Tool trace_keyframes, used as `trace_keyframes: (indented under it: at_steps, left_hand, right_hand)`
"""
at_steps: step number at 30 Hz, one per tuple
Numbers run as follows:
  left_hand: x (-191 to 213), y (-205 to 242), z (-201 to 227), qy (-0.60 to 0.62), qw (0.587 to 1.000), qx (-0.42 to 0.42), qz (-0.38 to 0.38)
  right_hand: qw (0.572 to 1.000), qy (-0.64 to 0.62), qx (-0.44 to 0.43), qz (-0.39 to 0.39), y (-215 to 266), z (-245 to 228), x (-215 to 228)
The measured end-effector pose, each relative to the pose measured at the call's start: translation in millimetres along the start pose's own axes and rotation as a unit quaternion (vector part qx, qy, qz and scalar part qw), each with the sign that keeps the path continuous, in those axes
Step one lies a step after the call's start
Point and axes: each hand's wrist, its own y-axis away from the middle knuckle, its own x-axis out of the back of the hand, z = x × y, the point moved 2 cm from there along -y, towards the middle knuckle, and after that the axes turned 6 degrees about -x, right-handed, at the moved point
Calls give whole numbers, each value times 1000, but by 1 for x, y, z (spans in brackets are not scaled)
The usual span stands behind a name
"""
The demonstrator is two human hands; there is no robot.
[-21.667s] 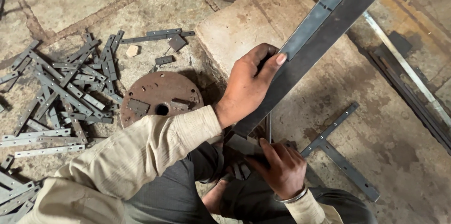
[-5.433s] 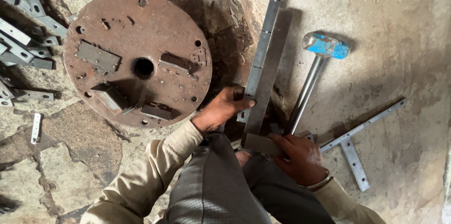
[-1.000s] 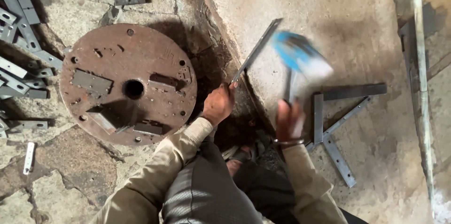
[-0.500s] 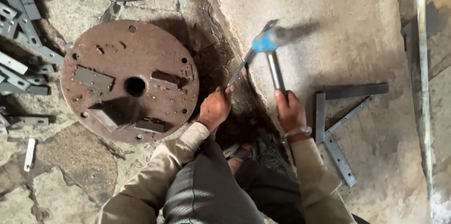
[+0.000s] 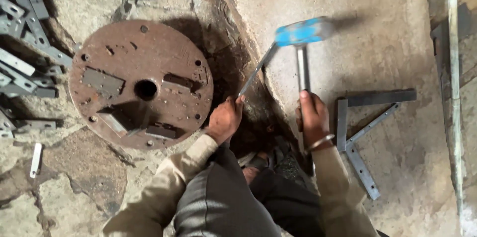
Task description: Aligning and hammering metal brackets and bars on a workshop floor.
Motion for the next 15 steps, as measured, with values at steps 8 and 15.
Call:
trace_keyframes:
  at_steps: [8,15]
  left_hand:
    - [49,-13,56,449,844,168,-242]
    - [95,-50,151,638,687,98,-333]
  right_hand:
    - [921,247,84,289,-38,84,18]
    - [889,342,104,287,-29,94,24]
